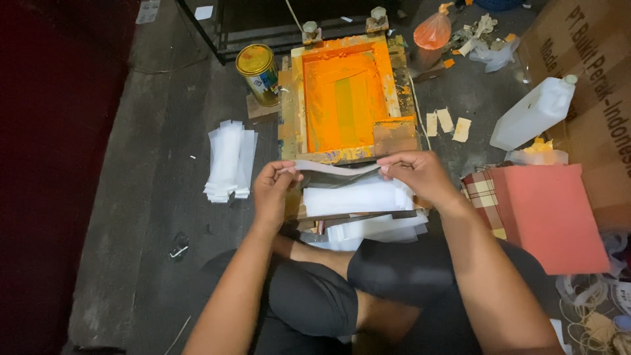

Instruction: Manual screen printing of small labels using orange ink and a hand-held squeegee.

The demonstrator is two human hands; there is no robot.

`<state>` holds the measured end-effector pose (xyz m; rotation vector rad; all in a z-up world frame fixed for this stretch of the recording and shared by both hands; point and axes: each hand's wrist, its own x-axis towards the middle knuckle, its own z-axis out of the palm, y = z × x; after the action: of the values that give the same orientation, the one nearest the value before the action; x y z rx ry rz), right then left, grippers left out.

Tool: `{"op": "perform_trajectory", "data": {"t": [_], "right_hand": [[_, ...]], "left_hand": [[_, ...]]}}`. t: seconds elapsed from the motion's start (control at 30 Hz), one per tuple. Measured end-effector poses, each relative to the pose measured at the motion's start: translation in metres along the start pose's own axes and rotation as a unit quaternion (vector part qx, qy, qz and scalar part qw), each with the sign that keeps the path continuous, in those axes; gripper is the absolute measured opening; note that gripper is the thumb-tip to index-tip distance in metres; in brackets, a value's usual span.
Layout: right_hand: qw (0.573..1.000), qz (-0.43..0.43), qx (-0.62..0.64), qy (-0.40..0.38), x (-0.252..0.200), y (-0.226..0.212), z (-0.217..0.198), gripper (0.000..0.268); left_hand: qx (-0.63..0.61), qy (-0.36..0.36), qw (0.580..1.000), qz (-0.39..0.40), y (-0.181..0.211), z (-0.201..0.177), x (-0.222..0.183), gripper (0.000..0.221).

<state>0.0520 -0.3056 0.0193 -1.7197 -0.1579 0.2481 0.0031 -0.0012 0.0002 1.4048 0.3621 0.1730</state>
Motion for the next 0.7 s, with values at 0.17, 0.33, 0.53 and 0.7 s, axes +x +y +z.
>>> {"op": "perform_trajectory", "data": {"t": [0.17,0.33,0.53,0.7], "right_hand": [[0.999,-0.021,-0.023,0.035,0.002,0.002,-0.003,0.017],[0.997,-0.022,0.002,0.069,0.008,0.015,-0.001,0.031],[0.997,0.002,0.044,0.065,0.009,0.021,-0.003,0.054],[0.997,-0.038,0.015,0.060,0.003,0.004,0.001,0.019]], "left_hand": [[0.012,0.009,1.000,-0.010,-0.001,-0.001,-0.001,0.017],[0.001,0.003,1.000,-0.007,-0.007,-0.004,0.003,0.023],[0.000,-0.011,1.000,-0.003,0.001,-0.002,-0.002,0.046],[0.040,0.012,0.999,0.003,-0.008,-0.005,0.004,0.015]]}}
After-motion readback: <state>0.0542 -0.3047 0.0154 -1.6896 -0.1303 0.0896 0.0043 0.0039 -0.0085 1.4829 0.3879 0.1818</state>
